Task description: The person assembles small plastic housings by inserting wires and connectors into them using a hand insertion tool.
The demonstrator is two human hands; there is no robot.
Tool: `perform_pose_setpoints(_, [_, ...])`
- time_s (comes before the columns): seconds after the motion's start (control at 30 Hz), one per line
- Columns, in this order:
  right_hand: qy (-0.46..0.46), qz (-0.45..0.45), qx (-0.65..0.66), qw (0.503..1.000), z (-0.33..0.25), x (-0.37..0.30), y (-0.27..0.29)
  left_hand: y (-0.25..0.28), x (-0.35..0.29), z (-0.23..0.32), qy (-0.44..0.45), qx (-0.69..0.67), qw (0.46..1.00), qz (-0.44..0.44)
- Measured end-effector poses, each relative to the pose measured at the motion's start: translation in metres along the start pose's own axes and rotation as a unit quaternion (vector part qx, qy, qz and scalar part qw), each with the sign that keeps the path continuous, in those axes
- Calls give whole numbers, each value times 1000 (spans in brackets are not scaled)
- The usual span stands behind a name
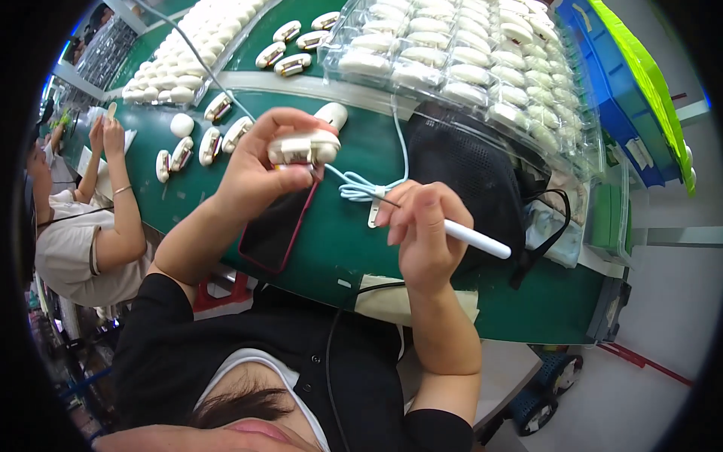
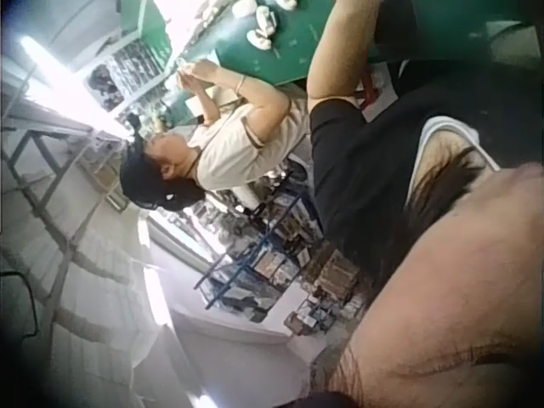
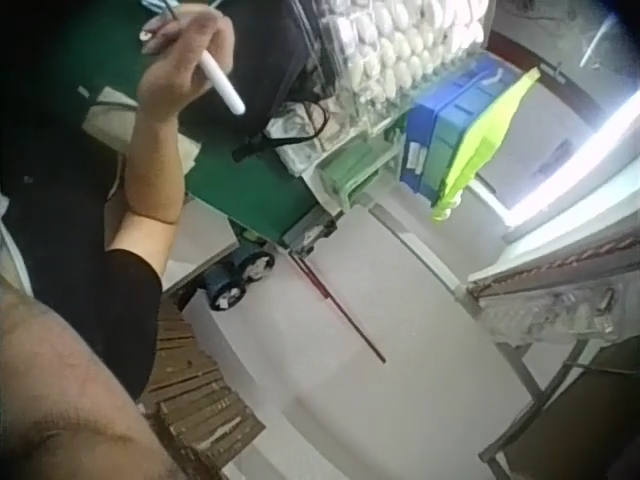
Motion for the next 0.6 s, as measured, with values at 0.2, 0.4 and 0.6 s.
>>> perform_pose_setpoints(0.2, [5,-50,3,999,7,-1,-11,-8,-28,-19,-20,21,999,-28])
perform_pose_setpoints(0.4, [-25,-52,-18,998,13,-7,-11,-7,-33,-23,18,121,991,-45])
perform_pose_setpoints(0.6, [-21,-53,-21,998,12,-7,-8,-2,-30,-29,45,96,994,-2])
Point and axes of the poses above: each hand's wrist, its own x-axis towards the middle knuckle, its own y-axis out of the back of the hand, z = x × y, the point moved 4 cm from there along x, towards the middle knuckle, and after that the axes turned 1 degree about -y, right-handed, at the moved point
